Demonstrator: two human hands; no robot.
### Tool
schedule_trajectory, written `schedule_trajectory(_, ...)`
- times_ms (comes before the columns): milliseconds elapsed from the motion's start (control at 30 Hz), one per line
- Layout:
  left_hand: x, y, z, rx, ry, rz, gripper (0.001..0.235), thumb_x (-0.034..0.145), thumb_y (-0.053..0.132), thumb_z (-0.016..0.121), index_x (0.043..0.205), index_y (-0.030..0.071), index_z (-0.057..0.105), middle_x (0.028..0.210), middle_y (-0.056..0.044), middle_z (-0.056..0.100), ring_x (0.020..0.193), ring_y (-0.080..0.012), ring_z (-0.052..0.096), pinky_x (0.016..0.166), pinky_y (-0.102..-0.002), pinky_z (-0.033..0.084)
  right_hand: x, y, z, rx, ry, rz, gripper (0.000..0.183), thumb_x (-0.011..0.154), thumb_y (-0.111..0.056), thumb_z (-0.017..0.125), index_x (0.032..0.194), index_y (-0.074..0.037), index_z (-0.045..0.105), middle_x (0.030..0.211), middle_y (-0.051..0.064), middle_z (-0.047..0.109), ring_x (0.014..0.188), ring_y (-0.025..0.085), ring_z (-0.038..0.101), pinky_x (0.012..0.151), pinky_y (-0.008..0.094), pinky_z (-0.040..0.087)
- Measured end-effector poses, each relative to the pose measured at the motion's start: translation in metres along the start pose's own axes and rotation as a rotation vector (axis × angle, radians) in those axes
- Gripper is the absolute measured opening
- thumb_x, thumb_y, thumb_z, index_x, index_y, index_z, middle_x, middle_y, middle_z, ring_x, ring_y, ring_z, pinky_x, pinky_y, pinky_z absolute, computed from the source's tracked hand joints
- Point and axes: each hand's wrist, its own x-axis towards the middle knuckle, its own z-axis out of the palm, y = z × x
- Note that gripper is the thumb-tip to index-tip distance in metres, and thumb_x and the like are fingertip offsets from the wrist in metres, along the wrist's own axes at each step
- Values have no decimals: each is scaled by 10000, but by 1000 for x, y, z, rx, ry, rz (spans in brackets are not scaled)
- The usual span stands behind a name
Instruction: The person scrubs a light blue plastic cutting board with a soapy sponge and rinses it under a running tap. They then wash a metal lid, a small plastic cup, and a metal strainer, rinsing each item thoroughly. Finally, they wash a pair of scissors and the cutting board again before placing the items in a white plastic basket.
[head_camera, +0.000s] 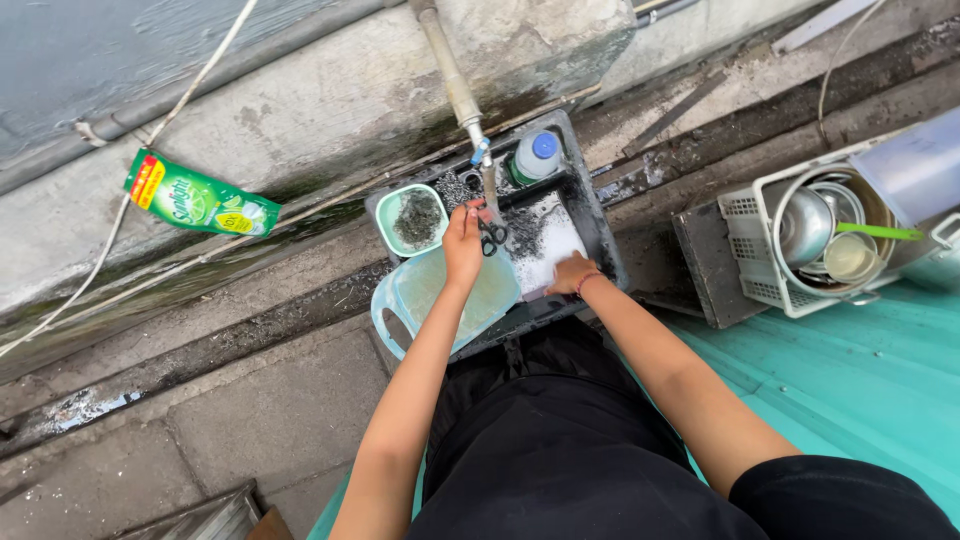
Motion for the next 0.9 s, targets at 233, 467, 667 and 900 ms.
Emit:
schedule_trajectory(233,-42,19,-51,-234,-31,36,310,1125,187,392,1273,-12,579,1160,-155,746,1133,-225,719,1007,-327,523,-17,5,-9,-105,-137,-46,734,788,-731,640,1259,-171,700,1491,111,494,1462,318,306,1124,577,357)
schedule_trajectory(467,-59,3,-89,-274,70,7,312,1123,197,401,1280,2,586,1153,-153,746,1133,-227,712,1007,-341,519,-11,0,-11,-36,-202,-105,944,657,-770,743,1290,-77,648,1372,136,640,1382,332,458,1093,517,430)
schedule_trajectory(667,-66,14,-107,-292,125,-24,314,1122,209,402,1292,14,581,1153,-138,748,1136,-218,709,1004,-332,517,-12,23,-21,390,-377,-155,685,650,-509,851,1188,-99,739,1260,98,720,1216,255,626,1012,403,498)
schedule_trajectory(900,-73,32,-119,-315,166,-21,328,1118,221,388,1304,22,571,1173,-118,742,1141,-201,702,989,-316,519,-28,45,-53,509,-229,148,344,687,-230,835,993,-76,801,1066,115,752,954,275,693,749,480,590)
